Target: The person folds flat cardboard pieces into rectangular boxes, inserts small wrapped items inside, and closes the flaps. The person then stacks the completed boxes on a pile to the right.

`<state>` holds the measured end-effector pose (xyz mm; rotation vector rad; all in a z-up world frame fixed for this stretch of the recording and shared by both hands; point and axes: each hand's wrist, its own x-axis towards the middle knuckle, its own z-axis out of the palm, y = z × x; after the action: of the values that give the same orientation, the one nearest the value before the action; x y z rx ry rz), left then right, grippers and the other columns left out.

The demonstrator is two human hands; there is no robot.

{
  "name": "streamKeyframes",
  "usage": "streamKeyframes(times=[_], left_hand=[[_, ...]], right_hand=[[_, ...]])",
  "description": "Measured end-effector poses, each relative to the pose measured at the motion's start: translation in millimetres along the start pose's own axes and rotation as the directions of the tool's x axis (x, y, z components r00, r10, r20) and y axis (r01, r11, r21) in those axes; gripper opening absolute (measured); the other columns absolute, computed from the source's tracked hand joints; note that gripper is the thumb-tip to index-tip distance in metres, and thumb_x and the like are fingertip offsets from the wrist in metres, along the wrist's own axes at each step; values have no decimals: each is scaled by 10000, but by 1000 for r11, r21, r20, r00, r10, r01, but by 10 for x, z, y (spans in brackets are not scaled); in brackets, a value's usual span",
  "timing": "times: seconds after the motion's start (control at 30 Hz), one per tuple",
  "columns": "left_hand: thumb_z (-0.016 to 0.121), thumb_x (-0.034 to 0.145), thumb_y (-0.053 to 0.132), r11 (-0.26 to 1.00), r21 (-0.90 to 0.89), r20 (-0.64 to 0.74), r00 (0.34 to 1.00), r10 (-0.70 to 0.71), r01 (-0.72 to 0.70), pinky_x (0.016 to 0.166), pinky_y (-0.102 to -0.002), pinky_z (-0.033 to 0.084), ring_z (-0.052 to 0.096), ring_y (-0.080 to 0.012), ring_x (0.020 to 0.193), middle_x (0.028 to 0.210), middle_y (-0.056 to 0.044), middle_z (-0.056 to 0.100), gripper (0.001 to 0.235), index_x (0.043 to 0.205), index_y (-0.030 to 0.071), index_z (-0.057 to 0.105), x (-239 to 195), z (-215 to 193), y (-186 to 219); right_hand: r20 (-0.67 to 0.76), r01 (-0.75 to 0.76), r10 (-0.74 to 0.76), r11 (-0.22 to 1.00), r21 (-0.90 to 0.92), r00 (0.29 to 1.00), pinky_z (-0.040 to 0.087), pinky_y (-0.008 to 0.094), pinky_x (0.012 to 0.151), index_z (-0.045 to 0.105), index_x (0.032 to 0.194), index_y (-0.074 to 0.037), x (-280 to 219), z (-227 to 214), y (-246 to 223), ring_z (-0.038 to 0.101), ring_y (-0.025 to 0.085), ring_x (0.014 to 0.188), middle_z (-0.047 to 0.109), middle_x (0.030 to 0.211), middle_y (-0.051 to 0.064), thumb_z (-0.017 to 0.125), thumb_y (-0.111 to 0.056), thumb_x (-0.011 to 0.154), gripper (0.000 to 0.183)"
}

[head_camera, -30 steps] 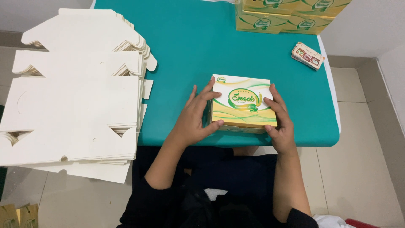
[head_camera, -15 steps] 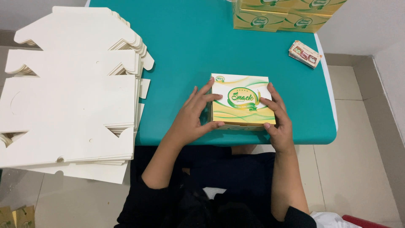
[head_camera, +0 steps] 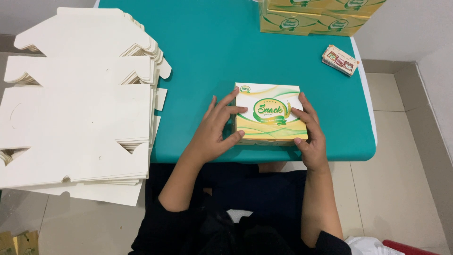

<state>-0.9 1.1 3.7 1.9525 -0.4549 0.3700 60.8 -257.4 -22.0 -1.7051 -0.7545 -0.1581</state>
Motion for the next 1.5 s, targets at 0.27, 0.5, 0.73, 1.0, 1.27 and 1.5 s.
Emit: streamKeyframes(times=[0.27, 0.5, 0.73, 1.0, 1.27, 1.5], left_hand=[[554, 867, 346, 998, -35, 37, 998, -52, 53, 1057, -738, 129, 297, -412, 1385, 1543, -133, 236, 486, 1329, 224, 469, -8, -3, 25], [505, 939, 215, 935, -277, -2, 973, -230, 221, 1096, -684, 88, 151, -459, 1404, 1547, -254, 87, 657, 1478, 79, 156, -134, 125, 180], [389, 959, 390, 890, -339, 0, 946, -323, 304, 1167, -407, 70, -6, -231, 1473, 1588, -108, -28, 715, 1491, 105, 5, -357, 437, 509], [278, 1024, 481, 879, -454, -260, 965, 22, -142, 1153, -602, -57, -160, -461, 1423, 1536, -272, -129, 705, 1413, -7, -49, 942, 341, 788], [329, 1051, 218, 938, -238, -339, 927, 163, -252, 1200, -563, 26, -34, -436, 1447, 1531, -185, -11, 550, 1498, 81, 39, 2160, 268, 451], [340, 976, 229, 967, -220, -293, 954, 58, -127, 1196, -544, 64, 11, -378, 1451, 1527, -178, 1, 618, 1498, 113, 30, 2904, 257, 148]], right_hand=[[66, -55, 56, 998, -18, 996, 77, 481, 1191, 391, 1397, -46, 8, 18, -41, 61, 343, 1457, 139, 1563, 179, 427, -355, 804, 670], [13, -78, 81, 983, -166, 997, 112, 527, 1171, 135, 1518, -100, -64, 54, -90, -5, 347, 1449, 49, 1585, 134, 377, -264, 921, 664], [-311, -279, 270, 960, 18, 911, 435, 326, 983, 381, 1312, -14, -389, 228, -138, 496, 223, 1224, 482, 1319, 142, 459, -224, 960, 417], [-243, 111, -84, 989, 98, 966, 293, 553, 1104, 143, 1445, -82, 712, -222, -380, 270, 352, 1409, 287, 1512, 210, 443, -51, 961, 570], [-257, 177, -252, 943, -281, 933, 257, 577, 1122, 240, 1472, -50, 1975, -782, -435, 317, 422, 1361, 327, 1395, 198, 521, -33, 944, 598], [-279, -28, -116, 885, -465, 953, 428, 452, 1000, 173, 1496, -34, 2474, -959, -74, 419, 350, 1276, 366, 1423, 227, 559, -150, 927, 698]])
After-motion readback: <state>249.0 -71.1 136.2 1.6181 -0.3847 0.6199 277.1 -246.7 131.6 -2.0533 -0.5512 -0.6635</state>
